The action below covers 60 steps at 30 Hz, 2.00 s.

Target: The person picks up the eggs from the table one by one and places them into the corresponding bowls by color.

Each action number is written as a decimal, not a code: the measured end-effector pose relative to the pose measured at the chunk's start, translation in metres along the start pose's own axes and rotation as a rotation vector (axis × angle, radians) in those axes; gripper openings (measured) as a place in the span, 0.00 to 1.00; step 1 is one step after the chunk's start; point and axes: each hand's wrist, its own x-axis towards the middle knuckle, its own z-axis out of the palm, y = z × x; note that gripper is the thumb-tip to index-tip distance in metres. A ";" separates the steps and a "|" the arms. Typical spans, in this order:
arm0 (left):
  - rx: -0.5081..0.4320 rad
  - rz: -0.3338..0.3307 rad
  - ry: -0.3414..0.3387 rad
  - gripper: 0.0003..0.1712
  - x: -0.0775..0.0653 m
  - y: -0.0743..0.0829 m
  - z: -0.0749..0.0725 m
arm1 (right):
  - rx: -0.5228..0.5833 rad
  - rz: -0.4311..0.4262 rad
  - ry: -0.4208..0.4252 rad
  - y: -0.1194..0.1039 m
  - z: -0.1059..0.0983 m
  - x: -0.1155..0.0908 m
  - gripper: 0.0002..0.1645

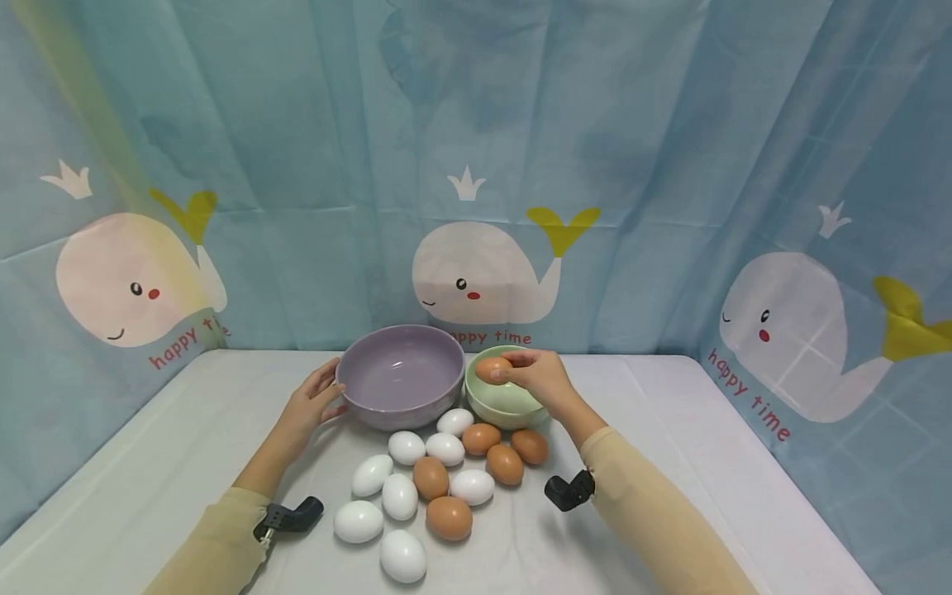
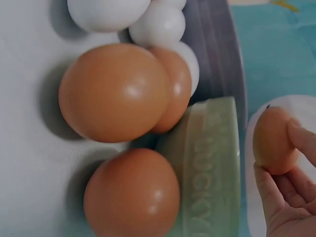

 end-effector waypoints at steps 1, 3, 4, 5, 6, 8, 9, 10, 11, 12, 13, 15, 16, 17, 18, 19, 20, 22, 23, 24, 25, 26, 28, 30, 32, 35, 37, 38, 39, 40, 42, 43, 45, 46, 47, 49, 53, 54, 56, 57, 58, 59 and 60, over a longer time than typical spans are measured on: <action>0.001 0.001 0.000 0.37 0.000 0.000 0.000 | 0.009 0.002 0.001 0.001 0.000 0.002 0.33; 0.001 0.003 0.001 0.37 0.000 -0.001 0.000 | 0.023 0.005 0.003 0.004 0.001 0.006 0.33; 0.000 0.003 0.002 0.37 0.000 -0.001 -0.001 | 0.027 0.010 0.003 0.005 0.001 0.008 0.33; 0.000 0.003 0.002 0.37 0.001 -0.001 -0.001 | 0.028 0.015 0.008 0.005 0.001 0.010 0.32; -0.002 0.005 0.001 0.37 0.000 -0.001 -0.001 | 0.025 0.017 0.007 0.006 0.002 0.012 0.32; 0.002 0.006 -0.001 0.37 0.000 0.000 -0.001 | 0.021 0.025 0.011 0.008 0.002 0.015 0.32; 0.002 0.004 -0.002 0.37 0.000 0.000 0.000 | 0.022 0.033 0.015 0.009 0.002 0.017 0.32; 0.001 0.004 -0.002 0.37 -0.001 0.000 0.000 | 0.020 0.037 0.020 0.010 0.002 0.018 0.32; 0.000 0.004 -0.003 0.37 -0.001 0.000 0.000 | 0.017 0.040 0.025 0.011 0.002 0.020 0.32; -0.001 0.003 -0.005 0.37 -0.001 0.000 0.001 | 0.013 0.041 0.026 0.012 0.002 0.022 0.32; -0.002 0.001 -0.003 0.37 -0.001 0.000 0.001 | 0.015 0.043 0.031 0.013 0.002 0.023 0.32; -0.009 0.002 0.002 0.37 -0.001 0.000 0.001 | 0.008 0.043 0.036 0.015 0.003 0.027 0.32; -0.011 0.002 0.004 0.37 -0.001 -0.001 0.001 | -0.001 0.037 0.035 0.016 0.003 0.028 0.32; -0.010 0.002 0.004 0.37 -0.001 -0.001 0.001 | -0.008 0.035 0.036 0.017 0.004 0.029 0.31; -0.009 0.001 0.004 0.37 -0.001 -0.001 0.001 | -0.010 0.031 0.033 0.018 0.005 0.030 0.31; -0.008 0.001 0.005 0.37 -0.001 -0.001 0.001 | -0.010 0.026 0.027 0.019 0.006 0.031 0.31; -0.007 0.001 0.004 0.37 -0.001 -0.001 0.001 | -0.009 0.024 0.020 0.020 0.007 0.032 0.30; -0.002 0.001 0.000 0.37 -0.001 -0.001 0.001 | -0.009 0.020 0.011 0.021 0.008 0.033 0.29; 0.000 0.000 -0.002 0.37 -0.001 0.000 0.001 | -0.012 0.015 0.007 0.022 0.009 0.034 0.29; -0.001 0.000 0.001 0.37 -0.001 0.000 0.001 | -0.012 0.012 0.001 0.022 0.009 0.034 0.29; -0.002 0.001 0.000 0.37 -0.001 0.000 0.001 | -0.021 0.011 0.001 0.022 0.010 0.035 0.29; -0.002 0.002 0.001 0.37 -0.001 0.000 0.001 | -0.035 0.010 0.003 0.023 0.010 0.035 0.29; -0.005 0.001 0.005 0.37 0.000 0.000 0.001 | -0.066 0.006 0.007 0.023 0.011 0.036 0.28; -0.003 -0.001 0.004 0.37 0.000 0.000 0.001 | -0.106 0.003 0.013 0.023 0.011 0.037 0.28; -0.003 0.000 0.000 0.36 -0.001 0.000 0.001 | -0.142 -0.001 0.017 0.023 0.011 0.038 0.29; -0.001 0.000 0.000 0.37 -0.002 0.001 0.001 | -0.176 -0.009 0.021 0.024 0.012 0.039 0.29; -0.006 0.001 0.002 0.36 -0.002 0.001 0.001 | -0.187 -0.011 0.022 0.024 0.012 0.039 0.29; -0.006 0.000 0.004 0.36 -0.002 0.001 0.001 | -0.195 -0.012 0.022 0.024 0.012 0.039 0.29; -0.006 -0.001 0.004 0.36 -0.002 0.001 0.001 | -0.202 -0.013 0.024 0.025 0.013 0.040 0.28; -0.007 -0.003 0.004 0.36 -0.001 0.001 0.001 | -0.209 -0.011 0.025 0.025 0.013 0.040 0.28; -0.007 -0.005 0.006 0.36 -0.001 0.000 0.001 | -0.225 -0.008 0.023 0.026 0.013 0.041 0.28; -0.007 -0.005 0.007 0.36 -0.001 0.000 0.001 | -0.235 -0.008 0.024 0.026 0.013 0.041 0.28; -0.007 -0.005 0.009 0.36 -0.001 0.000 0.001 | -0.243 -0.004 0.024 0.027 0.014 0.041 0.28; -0.007 -0.004 0.009 0.36 -0.001 -0.001 0.001 | -0.249 -0.003 0.025 0.027 0.014 0.040 0.28; -0.006 -0.003 0.008 0.36 -0.001 -0.001 0.001 | -0.253 -0.003 0.025 0.027 0.014 0.040 0.28; -0.005 -0.002 0.008 0.36 -0.001 0.000 0.002 | -0.259 0.000 0.028 0.026 0.014 0.040 0.28; 0.000 -0.007 0.005 0.36 -0.001 0.000 0.001 | -0.266 0.014 0.027 0.025 0.016 0.039 0.26; 0.001 -0.007 0.004 0.36 -0.001 0.000 0.001 | -0.273 0.017 0.026 0.024 0.016 0.039 0.26; 0.000 -0.007 0.003 0.36 -0.001 0.000 0.001 | -0.284 0.021 0.028 0.024 0.016 0.039 0.25; -0.001 -0.005 0.002 0.36 -0.001 0.000 0.000 | -0.290 0.022 0.026 0.024 0.017 0.039 0.25; -0.002 -0.005 0.003 0.36 -0.001 0.000 0.000 | -0.301 0.021 0.025 0.024 0.017 0.039 0.25; -0.004 -0.004 0.001 0.36 -0.001 0.000 0.000 | -0.307 0.023 0.025 0.024 0.017 0.039 0.25; -0.004 -0.003 0.001 0.36 -0.001 0.000 0.000 | -0.315 0.023 0.024 0.024 0.017 0.039 0.25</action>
